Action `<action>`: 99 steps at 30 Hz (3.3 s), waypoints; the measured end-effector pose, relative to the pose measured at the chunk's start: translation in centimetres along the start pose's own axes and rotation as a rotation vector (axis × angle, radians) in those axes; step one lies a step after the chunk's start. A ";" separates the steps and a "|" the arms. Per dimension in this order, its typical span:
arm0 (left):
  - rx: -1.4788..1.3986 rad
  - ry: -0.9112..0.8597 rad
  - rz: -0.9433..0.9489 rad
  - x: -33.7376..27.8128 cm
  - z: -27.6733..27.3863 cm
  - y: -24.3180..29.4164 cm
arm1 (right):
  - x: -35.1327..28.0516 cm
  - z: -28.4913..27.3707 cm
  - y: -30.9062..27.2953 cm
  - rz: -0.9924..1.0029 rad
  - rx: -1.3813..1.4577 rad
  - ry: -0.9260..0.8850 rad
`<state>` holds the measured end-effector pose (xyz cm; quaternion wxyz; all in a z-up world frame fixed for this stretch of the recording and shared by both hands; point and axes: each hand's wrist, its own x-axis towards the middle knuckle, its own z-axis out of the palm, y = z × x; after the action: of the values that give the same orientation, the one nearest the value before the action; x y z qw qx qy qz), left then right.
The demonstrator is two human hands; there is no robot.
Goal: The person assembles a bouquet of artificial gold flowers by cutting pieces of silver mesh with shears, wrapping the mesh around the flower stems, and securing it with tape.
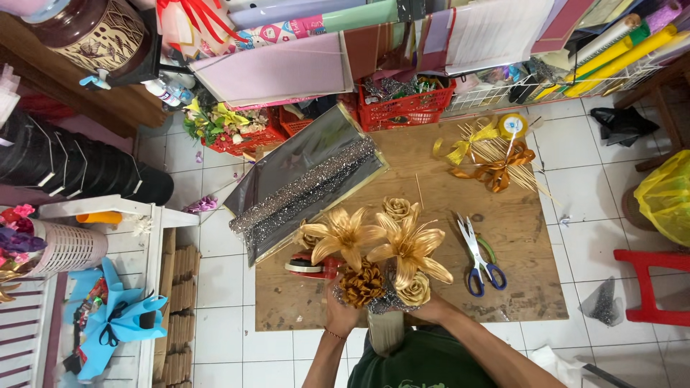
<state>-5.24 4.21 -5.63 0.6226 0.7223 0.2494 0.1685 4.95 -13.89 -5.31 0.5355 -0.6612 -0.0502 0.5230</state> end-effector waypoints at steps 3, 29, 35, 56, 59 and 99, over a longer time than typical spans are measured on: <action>-0.010 0.017 -0.010 0.0 -0.7 1.3 | 0.0 -0.2 -0.4 0.005 -0.015 0.006; 0.912 -0.040 0.560 2.5 0.3 26.8 | -0.5 0.3 -4.2 0.071 -0.112 0.003; 0.905 -0.093 0.506 4.0 -0.3 25.5 | 0.9 -1.3 -2.8 0.065 -0.097 0.032; 0.797 -0.257 0.750 1.6 -0.8 25.5 | -0.7 -1.8 -3.9 0.053 -0.073 0.099; 0.588 -0.007 0.727 1.0 -1.1 21.7 | -0.6 -2.4 -4.3 0.045 -0.067 0.120; 0.241 -0.385 -0.529 6.1 6.3 4.6 | 3.0 -4.8 -4.9 0.199 -0.043 0.327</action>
<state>3.97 2.12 -2.53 0.5906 0.7195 0.3241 -0.1687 12.32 -13.09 -4.08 0.4678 -0.7504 0.0919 0.4578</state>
